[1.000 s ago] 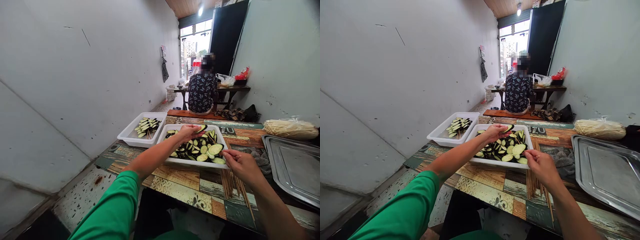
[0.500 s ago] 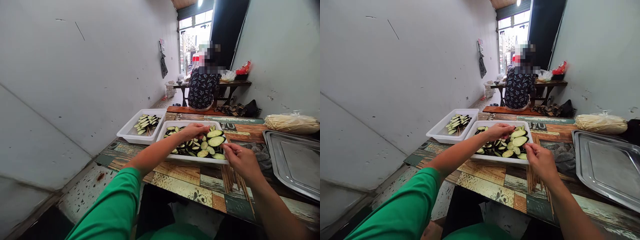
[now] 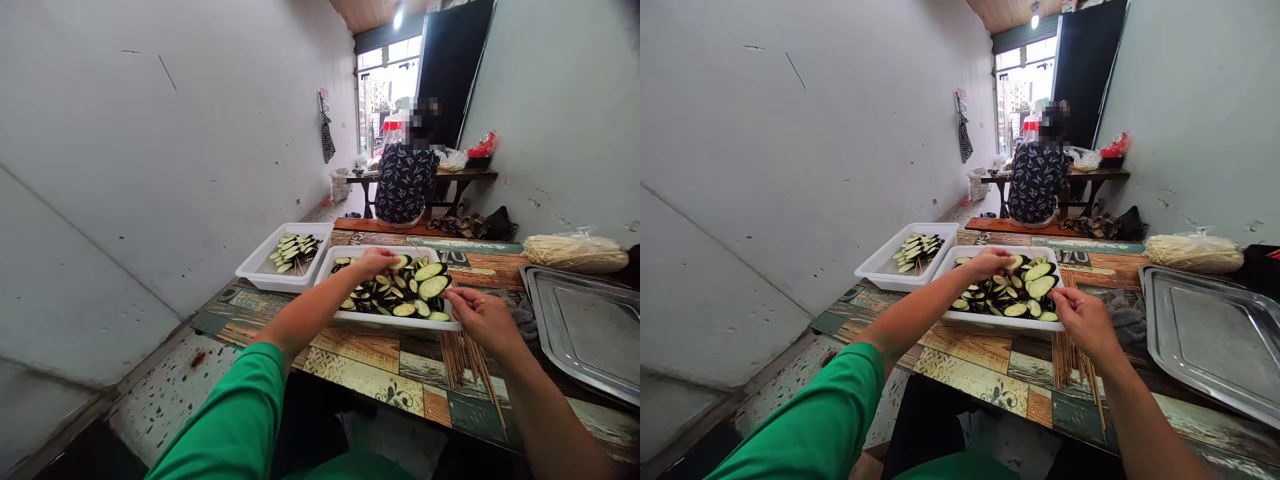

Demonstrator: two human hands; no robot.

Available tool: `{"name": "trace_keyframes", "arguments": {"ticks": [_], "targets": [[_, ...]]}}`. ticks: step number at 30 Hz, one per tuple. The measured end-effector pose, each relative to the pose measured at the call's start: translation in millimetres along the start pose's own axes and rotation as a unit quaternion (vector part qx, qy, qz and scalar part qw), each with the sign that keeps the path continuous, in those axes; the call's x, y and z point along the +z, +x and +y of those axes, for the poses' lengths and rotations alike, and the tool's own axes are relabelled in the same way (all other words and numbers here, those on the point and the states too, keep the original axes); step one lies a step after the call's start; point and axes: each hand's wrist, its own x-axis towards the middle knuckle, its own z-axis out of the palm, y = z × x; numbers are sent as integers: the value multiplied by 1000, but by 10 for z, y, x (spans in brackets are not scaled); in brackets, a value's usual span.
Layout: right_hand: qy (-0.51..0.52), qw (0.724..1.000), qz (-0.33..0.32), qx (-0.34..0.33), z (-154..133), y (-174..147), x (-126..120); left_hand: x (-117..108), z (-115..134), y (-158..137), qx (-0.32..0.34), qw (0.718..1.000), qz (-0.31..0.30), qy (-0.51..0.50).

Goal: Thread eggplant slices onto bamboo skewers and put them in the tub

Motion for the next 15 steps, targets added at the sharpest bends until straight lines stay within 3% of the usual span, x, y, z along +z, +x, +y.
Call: {"name": "trace_keyframes", "arguments": {"ticks": [2, 7, 15], "targets": [[-23, 999, -18, -17, -8, 1, -25, -96, 70, 24, -16, 993, 11, -119], [-51, 996, -60, -42, -55, -10, -54, -159, 148, 22, -49, 971, -8, -233], [-73, 994, -70, -42, -28, -19, -58, -98, 125, 33, -40, 956, -4, -289]]}}
